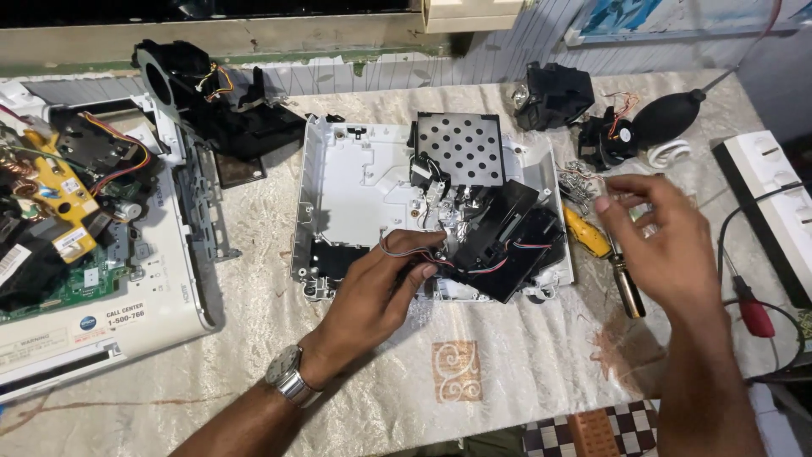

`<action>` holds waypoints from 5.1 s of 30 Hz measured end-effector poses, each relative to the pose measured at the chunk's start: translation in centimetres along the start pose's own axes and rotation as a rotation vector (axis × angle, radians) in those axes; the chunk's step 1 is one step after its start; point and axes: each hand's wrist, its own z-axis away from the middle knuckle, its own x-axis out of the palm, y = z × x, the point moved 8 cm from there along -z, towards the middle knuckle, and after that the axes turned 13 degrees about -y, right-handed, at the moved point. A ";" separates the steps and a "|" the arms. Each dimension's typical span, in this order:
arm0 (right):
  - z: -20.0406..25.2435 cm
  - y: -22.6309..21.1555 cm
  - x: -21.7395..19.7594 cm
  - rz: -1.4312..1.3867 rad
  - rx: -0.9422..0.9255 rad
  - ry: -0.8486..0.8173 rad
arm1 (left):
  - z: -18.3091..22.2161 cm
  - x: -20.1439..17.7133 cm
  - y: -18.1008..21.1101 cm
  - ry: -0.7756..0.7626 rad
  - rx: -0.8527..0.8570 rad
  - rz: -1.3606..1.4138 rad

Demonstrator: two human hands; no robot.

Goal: Reinstalling a cooling fan and connecting internal wiring within an electronic device using a screwdriver.

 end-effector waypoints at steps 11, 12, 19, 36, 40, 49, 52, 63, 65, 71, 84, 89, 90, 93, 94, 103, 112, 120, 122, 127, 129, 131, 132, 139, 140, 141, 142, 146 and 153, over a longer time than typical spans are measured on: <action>1.5 -1.6 4.0 0.043 -0.207 -0.289 | 0.3 -0.4 0.3 0.084 0.002 -0.090; 1.5 -1.5 4.3 0.086 -0.228 -0.297 | 0.4 -0.6 0.2 0.106 -0.032 -0.074; 1.3 -1.3 5.3 -0.030 -0.110 -0.337 | 0.7 -0.5 -0.9 0.159 -0.066 -0.019; -3.5 -1.8 3.9 -0.355 -0.400 -0.433 | 0.8 -0.2 -2.3 0.114 -0.230 0.069; -5.1 -1.2 3.6 -0.483 -0.405 -0.443 | 0.8 -1.4 -2.3 0.162 -0.246 -0.023; -6.0 0.1 3.3 -0.594 -0.479 -0.445 | -0.3 -1.6 -0.8 0.035 -0.251 -0.107; -6.1 0.6 3.3 -0.591 -0.496 -0.426 | -1.5 -1.7 0.0 -0.078 -0.278 -0.215; -5.8 0.4 3.3 -0.564 -0.619 -0.433 | -5.9 -0.3 -3.2 -0.249 -0.360 -0.502; -5.8 0.5 3.5 -0.599 -0.607 -0.445 | -6.1 0.0 -4.1 -0.247 -0.356 -0.469; -5.3 0.2 3.7 -0.615 -0.576 -0.448 | -6.4 0.3 -5.1 -0.302 -0.448 -0.333; -3.5 -2.0 3.2 -0.519 -0.325 -0.335 | -6.4 -0.1 -6.0 -0.312 -0.697 -0.074; -3.4 -2.2 3.1 -0.490 -0.307 -0.326 | -6.4 0.4 -6.6 -0.284 -0.717 -0.027; -3.4 -2.3 3.1 -0.466 -0.314 -0.328 | -6.4 0.5 -6.6 -0.287 -0.700 -0.025; -3.4 -1.0 3.0 -0.431 -0.204 -0.289 | -6.5 0.1 -5.6 -0.308 -0.654 -0.161; -3.5 -1.0 3.2 -0.432 -0.205 -0.291 | -6.4 0.2 -6.0 -0.307 -0.655 -0.162; -3.5 -1.8 3.1 -0.454 -0.217 -0.220 | -7.3 0.1 -5.4 -0.376 -0.537 -0.486; -3.3 -2.4 2.7 -0.356 -0.198 -0.217 | -6.7 -0.1 -5.9 -0.282 -0.414 -0.447; -3.8 -2.2 3.5 -0.405 -0.302 -0.299 | -6.8 -0.4 -5.0 -0.165 -0.223 -0.517; -3.6 -2.6 3.4 -0.397 -0.295 -0.298 | -6.8 0.3 -5.3 -0.206 -0.175 -0.589; -3.5 -2.6 3.2 -0.241 -0.223 -0.268 | -6.9 2.5 -6.4 -0.382 -0.152 -0.787; -3.5 -2.4 3.2 -0.240 -0.209 -0.259 | -6.9 3.2 -6.0 -0.471 -0.157 -0.961; -3.8 -2.1 3.4 -0.336 -0.201 -0.251 | -6.8 3.1 -5.8 -0.509 -0.177 -0.963; -3.9 -1.8 3.4 -0.432 -0.191 -0.243 | -6.7 3.1 -5.8 -0.548 -0.197 -0.963; -4.1 -2.3 3.4 -0.366 -0.168 -0.187 | -6.3 1.8 -4.7 -0.553 -0.210 -0.839; -4.2 -2.2 3.3 -0.347 -0.159 -0.190 | -6.3 1.6 -4.9 -0.540 -0.230 -0.790; -4.3 -2.2 3.3 -0.329 -0.149 -0.193 | -6.2 1.5 -5.0 -0.526 -0.250 -0.740; -4.0 -2.8 3.1 -0.327 -0.149 -0.194 | -6.0 1.6 -5.5 -0.524 -0.251 -0.739; -3.5 -3.0 2.7 -0.254 -0.083 -0.210 | -5.7 1.2 -5.3 -0.389 -0.122 -0.712; -3.5 -3.7 2.8 -0.265 -0.042 -0.201 | -5.6 1.2 -5.2 -0.370 -0.152 -0.570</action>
